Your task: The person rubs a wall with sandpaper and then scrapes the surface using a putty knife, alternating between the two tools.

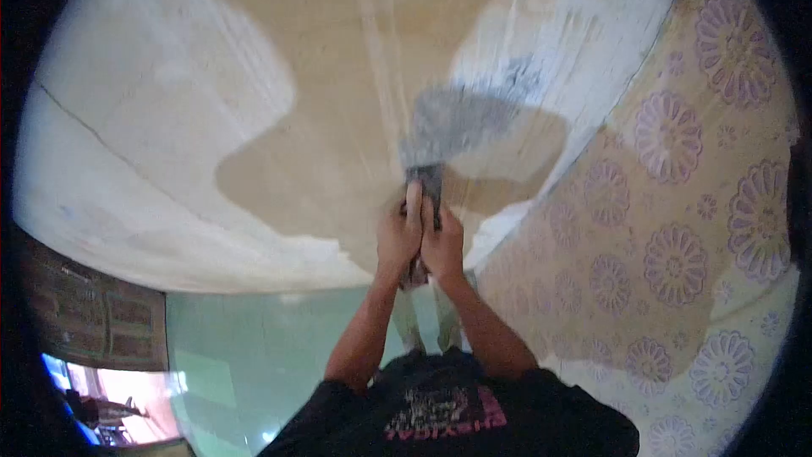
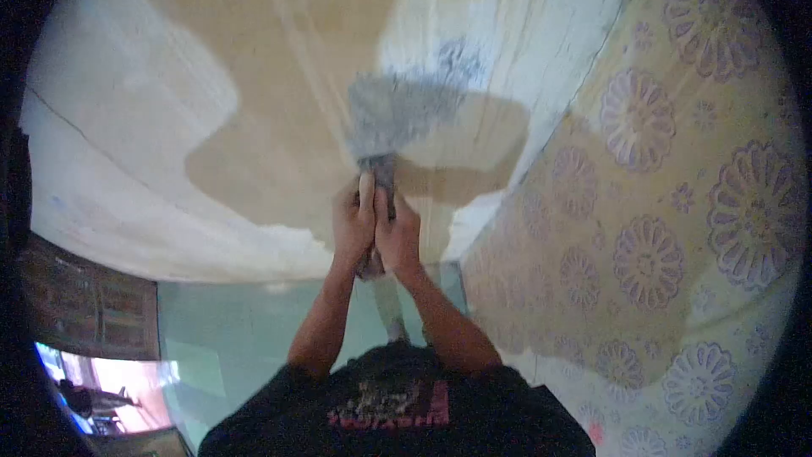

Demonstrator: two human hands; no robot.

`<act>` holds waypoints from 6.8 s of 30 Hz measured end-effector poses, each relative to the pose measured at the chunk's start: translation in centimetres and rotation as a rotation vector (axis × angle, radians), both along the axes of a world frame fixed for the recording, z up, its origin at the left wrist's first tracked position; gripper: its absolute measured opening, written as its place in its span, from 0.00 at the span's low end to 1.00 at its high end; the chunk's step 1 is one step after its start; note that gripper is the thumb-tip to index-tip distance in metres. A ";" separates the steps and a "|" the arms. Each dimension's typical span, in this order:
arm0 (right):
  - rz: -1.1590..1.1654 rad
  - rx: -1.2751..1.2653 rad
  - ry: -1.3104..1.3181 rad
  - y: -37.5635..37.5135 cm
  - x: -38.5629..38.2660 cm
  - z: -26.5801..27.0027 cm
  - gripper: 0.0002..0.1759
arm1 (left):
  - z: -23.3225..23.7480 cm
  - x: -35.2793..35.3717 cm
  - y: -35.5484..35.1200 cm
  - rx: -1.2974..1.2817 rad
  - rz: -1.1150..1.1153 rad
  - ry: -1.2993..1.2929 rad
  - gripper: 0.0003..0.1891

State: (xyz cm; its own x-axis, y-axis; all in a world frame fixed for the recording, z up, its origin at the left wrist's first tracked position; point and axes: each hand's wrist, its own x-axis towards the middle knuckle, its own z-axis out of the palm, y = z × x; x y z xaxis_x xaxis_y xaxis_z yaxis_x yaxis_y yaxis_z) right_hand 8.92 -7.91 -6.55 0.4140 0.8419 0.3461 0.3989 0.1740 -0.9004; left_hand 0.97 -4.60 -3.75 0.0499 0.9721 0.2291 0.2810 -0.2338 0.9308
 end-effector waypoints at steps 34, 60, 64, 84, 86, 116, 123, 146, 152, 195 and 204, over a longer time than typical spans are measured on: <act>0.097 -0.088 0.288 -1.7 -0.7 -1.6 0.20 | -2.4 -0.5 -1.0 -0.009 -0.027 -0.016 0.22; 0.031 0.054 0.060 1.3 0.2 -1.7 0.20 | -0.6 0.0 0.5 0.129 -0.025 -0.020 0.22; 0.038 0.041 0.148 0.0 -0.4 -0.4 0.20 | 0.8 -0.2 -0.6 0.055 -0.007 -0.025 0.24; 0.186 0.205 -0.019 -0.2 1.1 6.5 0.17 | 8.0 -0.5 0.7 0.085 -0.069 -0.139 0.26; 0.225 0.130 0.086 -1.6 1.1 4.7 0.15 | 4.4 -0.4 0.3 -0.056 -0.096 -0.165 0.26; 0.292 0.085 0.258 1.4 1.5 11.6 0.20 | 10.9 -0.7 0.4 -0.126 -0.251 -0.361 0.19; 0.219 0.209 0.114 1.8 0.8 9.4 0.14 | 11.0 -0.9 0.4 -0.040 -0.272 -0.336 0.18; 0.320 -0.029 0.452 -0.7 0.0 11.9 0.19 | 10.6 -1.1 0.2 0.058 -0.300 -0.353 0.17; 0.297 0.080 0.373 -0.2 0.6 9.8 0.16 | 10.8 -1.2 -0.6 -0.223 -0.248 -0.266 0.19; 0.418 0.117 0.475 -0.1 1.5 11.5 0.12 | 12.0 0.3 -0.4 -0.101 -0.186 -0.339 0.20; 0.413 0.133 0.498 0.0 1.9 12.5 0.15 | 11.7 0.6 0.0 0.015 -0.165 -0.351 0.22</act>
